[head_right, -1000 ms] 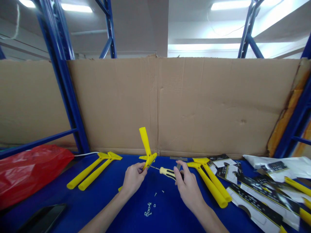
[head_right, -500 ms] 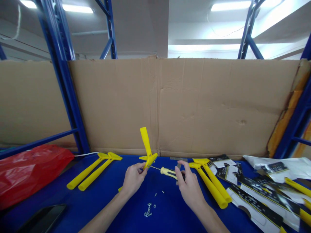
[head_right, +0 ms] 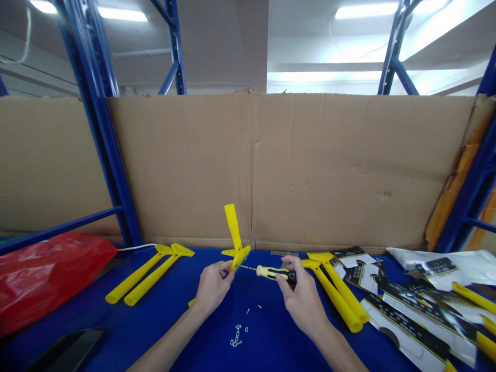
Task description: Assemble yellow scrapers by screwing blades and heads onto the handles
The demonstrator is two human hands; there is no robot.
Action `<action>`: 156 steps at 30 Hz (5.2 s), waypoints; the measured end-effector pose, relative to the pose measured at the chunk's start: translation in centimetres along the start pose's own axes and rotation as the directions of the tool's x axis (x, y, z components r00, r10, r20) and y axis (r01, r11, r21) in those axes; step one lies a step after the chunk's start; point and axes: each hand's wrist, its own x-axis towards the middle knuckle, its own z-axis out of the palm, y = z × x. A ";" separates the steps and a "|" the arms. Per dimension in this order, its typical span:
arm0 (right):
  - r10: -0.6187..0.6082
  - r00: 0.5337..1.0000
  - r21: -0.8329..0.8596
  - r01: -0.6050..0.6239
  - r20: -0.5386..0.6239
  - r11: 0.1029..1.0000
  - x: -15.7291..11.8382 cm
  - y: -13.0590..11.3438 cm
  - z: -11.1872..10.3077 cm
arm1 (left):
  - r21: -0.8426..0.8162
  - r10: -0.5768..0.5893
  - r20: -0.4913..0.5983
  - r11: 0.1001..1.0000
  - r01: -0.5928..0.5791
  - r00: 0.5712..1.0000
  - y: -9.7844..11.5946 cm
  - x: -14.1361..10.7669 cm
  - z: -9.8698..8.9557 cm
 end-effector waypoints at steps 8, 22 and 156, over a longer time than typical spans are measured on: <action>0.071 0.996 -0.033 -0.070 0.052 0.997 -0.4 -0.4 0.4 | 0.013 0.012 -0.007 1.000 -0.012 1.000 0.1 0.1 -0.4; -0.023 1.000 -0.097 0.021 -0.019 0.995 0.0 -0.3 -0.1 | 0.026 -0.014 0.012 1.000 0.014 1.000 0.2 0.1 -0.2; 0.320 0.681 0.284 -0.618 0.658 0.733 -1.1 -2.3 0.9 | -0.351 0.088 0.002 0.933 -0.082 0.996 1.1 0.8 -1.7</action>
